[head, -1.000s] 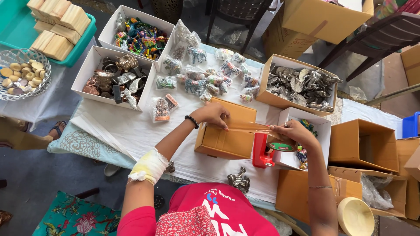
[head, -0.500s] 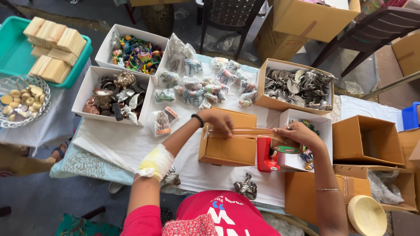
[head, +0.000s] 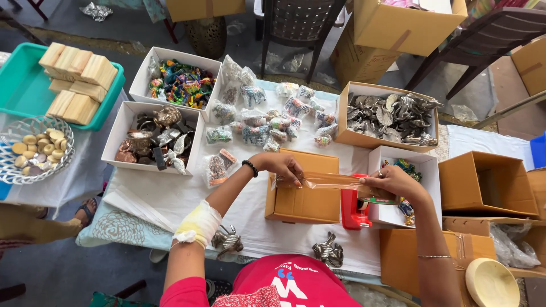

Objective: The person seals a cardboard box with clear packing tape using a red tape dispenser and scissors. They then arrange small wrapped items on the table and wrap a silver metal figurine in bubble wrap.

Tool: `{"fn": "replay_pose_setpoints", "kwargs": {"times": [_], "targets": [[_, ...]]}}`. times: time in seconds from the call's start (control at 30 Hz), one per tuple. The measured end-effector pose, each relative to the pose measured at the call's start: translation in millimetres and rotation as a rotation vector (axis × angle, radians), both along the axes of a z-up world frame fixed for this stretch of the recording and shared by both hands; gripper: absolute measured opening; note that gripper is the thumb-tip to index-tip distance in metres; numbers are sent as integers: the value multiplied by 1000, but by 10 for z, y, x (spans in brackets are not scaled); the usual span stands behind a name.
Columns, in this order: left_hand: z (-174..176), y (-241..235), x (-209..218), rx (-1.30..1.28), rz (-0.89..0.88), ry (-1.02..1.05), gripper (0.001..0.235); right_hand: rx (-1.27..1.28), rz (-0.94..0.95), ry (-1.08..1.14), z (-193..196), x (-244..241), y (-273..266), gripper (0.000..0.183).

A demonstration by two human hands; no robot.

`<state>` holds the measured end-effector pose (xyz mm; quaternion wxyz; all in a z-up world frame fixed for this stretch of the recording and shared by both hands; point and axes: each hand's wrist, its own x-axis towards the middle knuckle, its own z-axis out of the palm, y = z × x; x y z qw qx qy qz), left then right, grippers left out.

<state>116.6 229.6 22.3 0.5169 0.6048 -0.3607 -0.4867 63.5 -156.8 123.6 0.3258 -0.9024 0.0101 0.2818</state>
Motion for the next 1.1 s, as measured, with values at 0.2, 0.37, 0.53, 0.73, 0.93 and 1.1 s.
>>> {"fn": "replay_pose_setpoints", "kwargs": {"times": [0.2, 0.37, 0.53, 0.73, 0.93, 1.1], "targets": [[197, 143, -155, -128, 96, 125, 22, 25, -19, 76, 145, 39, 134, 51], [-44, 120, -64, 23, 16, 149, 24, -89, 24, 69, 217, 60, 291, 47], [-100, -110, 134, 341, -101, 248, 24, -187, 61, 76, -290, 127, 115, 54], [-331, -225, 332, 380, -262, 410, 19, -200, 84, 62, -442, -23, 94, 53], [-261, -19, 224, 361, -218, 405, 21, -197, 25, 124, -211, -75, 357, 50], [-259, 242, 94, 303, -162, 364, 27, -190, 62, 81, -242, 2, 512, 47]]}}
